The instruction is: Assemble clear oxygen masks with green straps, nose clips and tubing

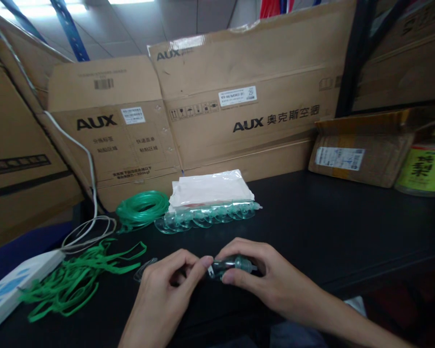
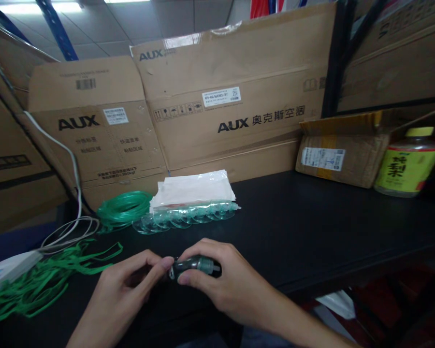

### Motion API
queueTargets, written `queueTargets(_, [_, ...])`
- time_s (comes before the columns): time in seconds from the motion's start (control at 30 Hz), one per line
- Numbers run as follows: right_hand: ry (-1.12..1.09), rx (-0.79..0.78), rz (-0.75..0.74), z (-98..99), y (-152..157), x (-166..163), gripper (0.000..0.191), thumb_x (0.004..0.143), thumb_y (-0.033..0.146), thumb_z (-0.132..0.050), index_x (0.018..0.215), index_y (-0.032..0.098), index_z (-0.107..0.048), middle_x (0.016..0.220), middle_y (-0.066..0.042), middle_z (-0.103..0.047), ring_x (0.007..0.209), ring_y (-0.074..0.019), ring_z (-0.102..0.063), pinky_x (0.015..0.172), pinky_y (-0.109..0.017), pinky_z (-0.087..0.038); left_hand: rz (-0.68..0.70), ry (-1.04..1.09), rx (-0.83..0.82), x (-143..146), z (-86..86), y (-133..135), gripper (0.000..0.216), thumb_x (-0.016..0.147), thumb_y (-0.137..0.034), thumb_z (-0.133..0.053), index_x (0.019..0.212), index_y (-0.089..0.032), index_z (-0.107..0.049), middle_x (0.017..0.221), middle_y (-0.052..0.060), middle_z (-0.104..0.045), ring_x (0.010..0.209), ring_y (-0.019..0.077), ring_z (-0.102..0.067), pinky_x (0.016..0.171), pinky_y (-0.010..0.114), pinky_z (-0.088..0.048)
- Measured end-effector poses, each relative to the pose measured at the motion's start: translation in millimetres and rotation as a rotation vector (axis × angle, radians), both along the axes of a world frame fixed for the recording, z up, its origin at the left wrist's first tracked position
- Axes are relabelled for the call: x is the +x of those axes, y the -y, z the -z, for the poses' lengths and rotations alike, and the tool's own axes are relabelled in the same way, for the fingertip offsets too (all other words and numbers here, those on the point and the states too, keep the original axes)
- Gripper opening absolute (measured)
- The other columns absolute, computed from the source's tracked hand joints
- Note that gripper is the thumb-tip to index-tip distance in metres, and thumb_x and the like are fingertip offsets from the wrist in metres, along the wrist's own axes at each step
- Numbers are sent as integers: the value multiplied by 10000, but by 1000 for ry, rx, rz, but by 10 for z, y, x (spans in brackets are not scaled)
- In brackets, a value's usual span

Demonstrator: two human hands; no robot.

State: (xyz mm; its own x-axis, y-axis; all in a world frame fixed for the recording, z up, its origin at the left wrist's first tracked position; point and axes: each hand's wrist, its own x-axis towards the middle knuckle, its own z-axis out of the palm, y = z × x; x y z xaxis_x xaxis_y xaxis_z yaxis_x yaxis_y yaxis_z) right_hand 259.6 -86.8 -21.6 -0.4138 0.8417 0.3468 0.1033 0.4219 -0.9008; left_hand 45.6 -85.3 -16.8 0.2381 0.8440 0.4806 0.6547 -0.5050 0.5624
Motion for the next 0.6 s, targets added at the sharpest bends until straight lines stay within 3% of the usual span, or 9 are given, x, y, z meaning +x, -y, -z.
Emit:
queueTargets(0.17, [-13, 59, 42, 4, -32, -83, 183, 883, 302, -737, 1044, 218, -719, 1051, -30, -702, 1005, -194, -637, 890, -288, -469, 33, 20, 1, -2, -8, 1, 473, 962, -474, -554, 592, -191, -633, 561, -21, -564, 494, 108, -512, 477, 194, -400])
queueTargets(0.33, [-84, 17, 83, 21, -60, -274, 313, 777, 180, -805, 1049, 222, -657, 1071, -13, -669, 1028, -193, -614, 917, -296, -465, 35, 138, -2, -54, 11, -30, 304, 964, -451, -565, 872, -213, -729, 690, -15, -652, 479, 103, -522, 437, 182, -406])
queueTargets(0.5, [-325, -182, -97, 52, -28, -352, 405, 868, 344, -755, 1219, 219, -597, 1093, -41, -669, 1043, -194, -627, 906, -308, -493, 78, 151, 57, -95, 16, -2, 251, 988, -379, -540, 908, -211, -708, 715, -10, -647, 520, 106, -555, 480, 174, -451])
queueTargets(0.6, [-371, -229, -99, 66, -7, -316, 366, 914, 415, -697, 1189, 185, -623, 1056, -56, -674, 1003, -186, -629, 876, -302, -496, 106, 147, 97, -96, 11, 17, 243, 995, -343, -531, 872, -209, -692, 702, -13, -626, 552, 110, -574, 520, 176, -473])
